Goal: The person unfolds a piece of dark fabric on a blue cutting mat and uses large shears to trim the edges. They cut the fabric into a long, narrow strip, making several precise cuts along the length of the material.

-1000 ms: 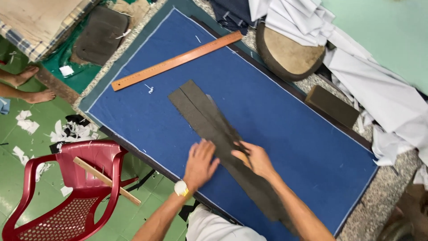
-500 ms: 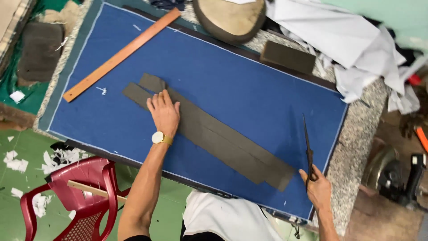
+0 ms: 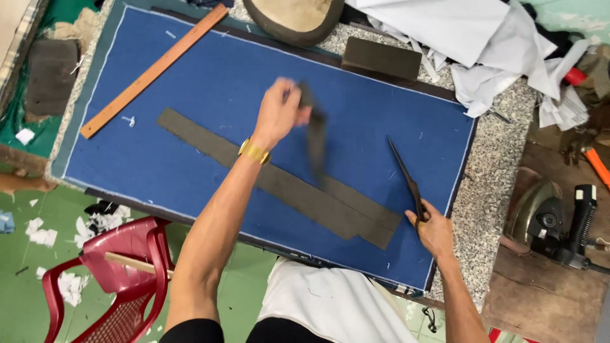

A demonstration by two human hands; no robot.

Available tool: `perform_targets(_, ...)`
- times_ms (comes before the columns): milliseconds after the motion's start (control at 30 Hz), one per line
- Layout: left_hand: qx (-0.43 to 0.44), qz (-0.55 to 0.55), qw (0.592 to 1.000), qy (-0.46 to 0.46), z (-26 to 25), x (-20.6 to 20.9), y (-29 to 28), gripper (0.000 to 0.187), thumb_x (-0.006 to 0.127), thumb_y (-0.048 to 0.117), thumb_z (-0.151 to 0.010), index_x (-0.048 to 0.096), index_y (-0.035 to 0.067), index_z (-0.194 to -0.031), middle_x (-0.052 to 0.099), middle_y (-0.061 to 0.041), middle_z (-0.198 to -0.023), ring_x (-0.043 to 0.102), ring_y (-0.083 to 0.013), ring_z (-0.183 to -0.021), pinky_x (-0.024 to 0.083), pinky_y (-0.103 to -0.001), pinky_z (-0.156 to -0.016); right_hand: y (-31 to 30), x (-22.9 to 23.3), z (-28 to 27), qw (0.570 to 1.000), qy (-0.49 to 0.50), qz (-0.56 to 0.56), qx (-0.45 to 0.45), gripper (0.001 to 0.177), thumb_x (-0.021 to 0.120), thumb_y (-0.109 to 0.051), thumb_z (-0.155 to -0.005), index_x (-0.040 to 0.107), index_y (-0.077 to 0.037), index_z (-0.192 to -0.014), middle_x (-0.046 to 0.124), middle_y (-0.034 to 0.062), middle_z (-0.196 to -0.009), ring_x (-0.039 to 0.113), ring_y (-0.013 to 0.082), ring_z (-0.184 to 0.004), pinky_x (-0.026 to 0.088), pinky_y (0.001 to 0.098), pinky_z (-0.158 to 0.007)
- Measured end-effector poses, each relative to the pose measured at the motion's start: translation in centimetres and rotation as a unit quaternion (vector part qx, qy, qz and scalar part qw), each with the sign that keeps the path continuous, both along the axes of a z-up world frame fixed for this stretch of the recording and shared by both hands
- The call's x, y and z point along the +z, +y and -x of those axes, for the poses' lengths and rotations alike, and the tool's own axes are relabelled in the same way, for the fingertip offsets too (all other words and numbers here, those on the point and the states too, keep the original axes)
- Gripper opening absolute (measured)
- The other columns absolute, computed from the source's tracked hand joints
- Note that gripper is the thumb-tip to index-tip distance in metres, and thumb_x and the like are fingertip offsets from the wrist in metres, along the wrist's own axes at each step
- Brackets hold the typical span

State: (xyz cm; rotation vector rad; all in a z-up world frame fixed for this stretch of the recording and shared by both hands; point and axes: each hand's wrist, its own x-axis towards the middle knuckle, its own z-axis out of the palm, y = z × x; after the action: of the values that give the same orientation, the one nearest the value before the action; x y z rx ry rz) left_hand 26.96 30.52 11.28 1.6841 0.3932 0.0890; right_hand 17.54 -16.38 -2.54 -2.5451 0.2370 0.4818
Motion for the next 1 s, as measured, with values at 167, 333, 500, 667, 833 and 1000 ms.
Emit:
perform_targets(167,0.031,-0.129,0.945,-0.298,1.9,8.8,-1.9,0.048,0.059,0.017,-0.114,0.03,0.016,-0.154,0.061,-0.024,-0.136,0.063,-0.0319,-0.123,0.053,-0.049,-0.111,-0.2,2.0,-2.1,0.999,0.019,0.038,0.033,0.062,0.078,-0.049,-0.089,0.068,-0.017,-0.141,0.079,0.0178,-0.109,0.072,0.0396,-0.108,0.056,0.0499,-0.096)
perform_targets(333,0.033,-0.318,0.927,-0.197,8.5,3.8,-5.0,0.037,0.052,0.019,-0.111,0.053,-0.001,-0.141,0.067,-0.027,-0.126,0.068,-0.0394,-0.117,0.055,-0.047,-0.1,-0.6,1.6,-2.6,0.998,0.02,0.038,0.051,0.06,0.076,-0.045,-0.092,0.066,-0.013,-0.142,0.079,0.0145,-0.1,0.074,0.0405,-0.102,0.056,0.0505,-0.094)
perform_targets(500,-0.135,-0.51,0.849,-0.042,19.1,-8.0,-11.3,0.05,0.055,0.036,-0.104,0.057,0.006,-0.144,0.06,-0.022,-0.141,0.049,-0.0392,-0.138,0.033,-0.054,-0.115,-0.9,2.2,-2.3,0.997,0.053,0.007,0.054,0.065,0.076,-0.051,-0.088,0.064,-0.016,-0.141,0.079,0.0094,-0.094,0.074,0.038,-0.1,0.055,0.0522,-0.094)
perform_targets(667,-0.094,-0.482,0.871,-0.025,25.4,-10.3,-13.8,0.045,0.055,0.034,-0.105,0.057,0.006,-0.14,0.051,-0.023,-0.148,0.041,-0.041,-0.143,0.029,-0.054,-0.117,-3.7,1.4,-1.6,0.974,0.121,-0.193,-0.009,0.066,0.077,-0.042,-0.09,0.056,-0.004,-0.141,0.065,0.0061,-0.071,0.064,0.0249,-0.066,0.049,0.0366,-0.06)
perform_targets(833,-0.011,-0.421,0.907,-0.023,28.7,-10.0,-16.0,0.03,0.062,0.024,-0.102,0.064,0.006,-0.126,0.062,-0.015,-0.128,0.059,-0.0336,-0.124,0.044,-0.046,-0.106,-6.9,2.7,3.6,0.898,0.1,-0.417,-0.093,0.047,0.065,-0.027,-0.102,0.055,0.002,-0.137,0.043,0.0018,-0.057,0.047,0.0124,-0.044,0.037,0.0207,-0.029)
perform_targets(1000,0.056,-0.285,0.956,0.032,30.7,-8.9,-21.3,0.02,0.058,0.019,-0.102,0.065,0.006,-0.116,0.068,-0.009,-0.107,0.069,-0.028,-0.087,0.055,-0.041,-0.071,-13.0,3.5,8.4,0.828,0.167,-0.519,-0.133,0.066,0.062,-0.008,-0.093,0.042,0.001,-0.155,0.047,0.0004,-0.081,0.039,0.0092,-0.054,0.03,0.0249,-0.042)
